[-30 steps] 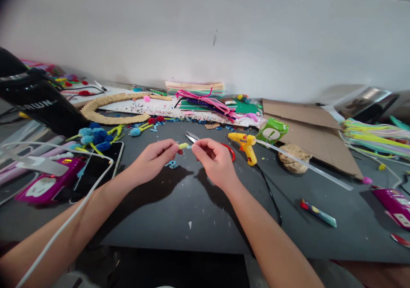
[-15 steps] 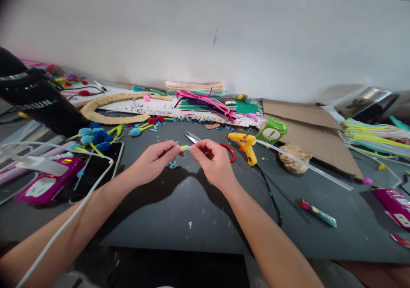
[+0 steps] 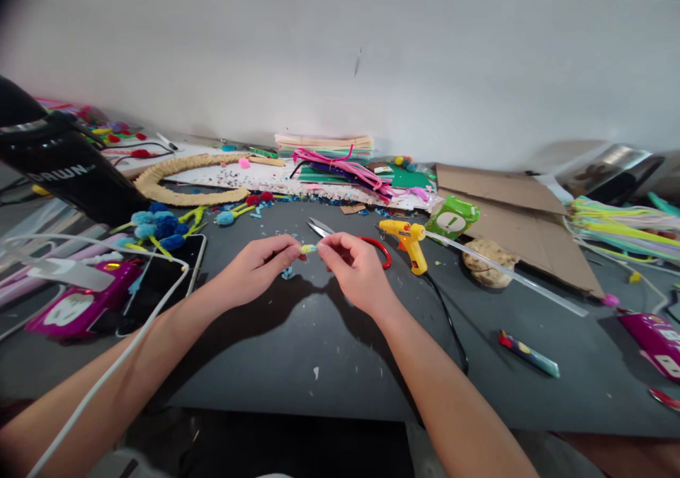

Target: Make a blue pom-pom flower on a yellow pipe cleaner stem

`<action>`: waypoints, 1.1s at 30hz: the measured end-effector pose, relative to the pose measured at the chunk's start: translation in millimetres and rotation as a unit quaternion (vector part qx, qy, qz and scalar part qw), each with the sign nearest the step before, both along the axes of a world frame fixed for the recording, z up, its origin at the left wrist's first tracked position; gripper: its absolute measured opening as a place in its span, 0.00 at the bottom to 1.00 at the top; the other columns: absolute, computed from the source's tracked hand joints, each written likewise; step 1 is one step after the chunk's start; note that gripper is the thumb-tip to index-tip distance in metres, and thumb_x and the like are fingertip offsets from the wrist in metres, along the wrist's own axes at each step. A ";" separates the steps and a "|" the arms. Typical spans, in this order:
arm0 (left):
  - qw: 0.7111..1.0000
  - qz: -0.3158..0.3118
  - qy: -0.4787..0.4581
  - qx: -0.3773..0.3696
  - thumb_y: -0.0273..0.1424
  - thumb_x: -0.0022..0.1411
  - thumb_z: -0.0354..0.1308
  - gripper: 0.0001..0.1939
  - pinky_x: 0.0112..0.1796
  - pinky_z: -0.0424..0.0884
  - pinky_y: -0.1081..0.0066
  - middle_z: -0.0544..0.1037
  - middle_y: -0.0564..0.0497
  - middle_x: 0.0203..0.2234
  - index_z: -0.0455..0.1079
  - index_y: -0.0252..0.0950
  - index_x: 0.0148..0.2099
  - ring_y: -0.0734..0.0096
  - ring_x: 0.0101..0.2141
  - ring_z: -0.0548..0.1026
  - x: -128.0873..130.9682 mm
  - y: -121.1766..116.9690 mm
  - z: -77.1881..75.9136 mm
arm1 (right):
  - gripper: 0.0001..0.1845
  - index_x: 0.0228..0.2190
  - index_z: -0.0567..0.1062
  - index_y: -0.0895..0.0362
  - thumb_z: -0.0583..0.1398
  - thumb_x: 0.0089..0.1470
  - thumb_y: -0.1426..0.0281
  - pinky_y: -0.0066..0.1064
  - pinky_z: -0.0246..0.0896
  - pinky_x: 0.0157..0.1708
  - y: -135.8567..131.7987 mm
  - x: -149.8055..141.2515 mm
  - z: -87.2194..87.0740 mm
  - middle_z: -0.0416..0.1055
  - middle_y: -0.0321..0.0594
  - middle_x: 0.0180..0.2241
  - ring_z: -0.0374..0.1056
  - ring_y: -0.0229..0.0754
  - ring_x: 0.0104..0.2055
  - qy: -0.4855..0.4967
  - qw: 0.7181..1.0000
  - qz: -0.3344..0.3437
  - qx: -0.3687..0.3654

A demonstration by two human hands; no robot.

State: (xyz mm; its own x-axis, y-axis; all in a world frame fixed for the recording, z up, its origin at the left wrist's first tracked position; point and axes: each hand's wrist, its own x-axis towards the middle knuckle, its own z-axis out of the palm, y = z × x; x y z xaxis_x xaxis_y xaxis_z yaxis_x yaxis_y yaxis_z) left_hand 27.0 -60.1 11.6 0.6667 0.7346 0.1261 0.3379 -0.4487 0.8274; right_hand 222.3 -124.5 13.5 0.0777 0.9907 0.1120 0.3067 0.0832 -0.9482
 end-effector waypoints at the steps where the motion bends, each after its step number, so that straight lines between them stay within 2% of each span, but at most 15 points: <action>1: 1.000 0.000 0.002 0.001 0.44 0.69 0.45 0.20 0.33 0.62 0.75 0.74 0.52 0.29 0.71 0.35 0.40 0.72 0.31 0.69 0.0 0.0 0.1 | 0.14 0.35 0.75 0.56 0.60 0.57 0.57 0.27 0.59 0.26 -0.2 0.2 0.2 0.69 0.36 0.26 0.64 0.36 0.27 -0.005 1.000 0.004 0.000; 16: 1.000 -0.008 0.021 0.016 0.43 0.69 0.44 0.20 0.32 0.62 0.74 0.74 0.53 0.28 0.71 0.35 0.39 0.71 0.31 0.69 -1.3 0.6 -2.0 | 0.13 0.34 0.71 0.56 0.55 0.62 0.60 0.29 0.56 0.29 -2.9 1.4 1.7 0.68 0.37 0.28 0.62 0.37 0.29 -0.092 0.995 0.038 0.031; 21: 0.999 -0.011 0.023 0.021 0.42 0.69 0.44 0.20 0.32 0.62 0.74 0.74 0.52 0.28 0.71 0.35 0.39 0.71 0.30 0.69 -2.1 1.1 -3.7 | 0.13 0.34 0.71 0.56 0.54 0.62 0.60 0.30 0.57 0.31 -3.4 1.6 -0.1 0.70 0.39 0.32 0.64 0.39 0.32 -0.100 0.993 0.040 0.038; 33: 0.999 -0.026 0.019 0.015 0.41 0.69 0.45 0.18 0.34 0.62 0.74 0.74 0.53 0.29 0.71 0.36 0.39 0.72 0.31 0.69 -2.9 2.9 -3.2 | 0.11 0.34 0.70 0.55 0.54 0.63 0.62 0.31 0.58 0.33 -3.7 2.0 1.7 0.69 0.39 0.32 0.63 0.39 0.33 -0.096 0.993 0.066 0.020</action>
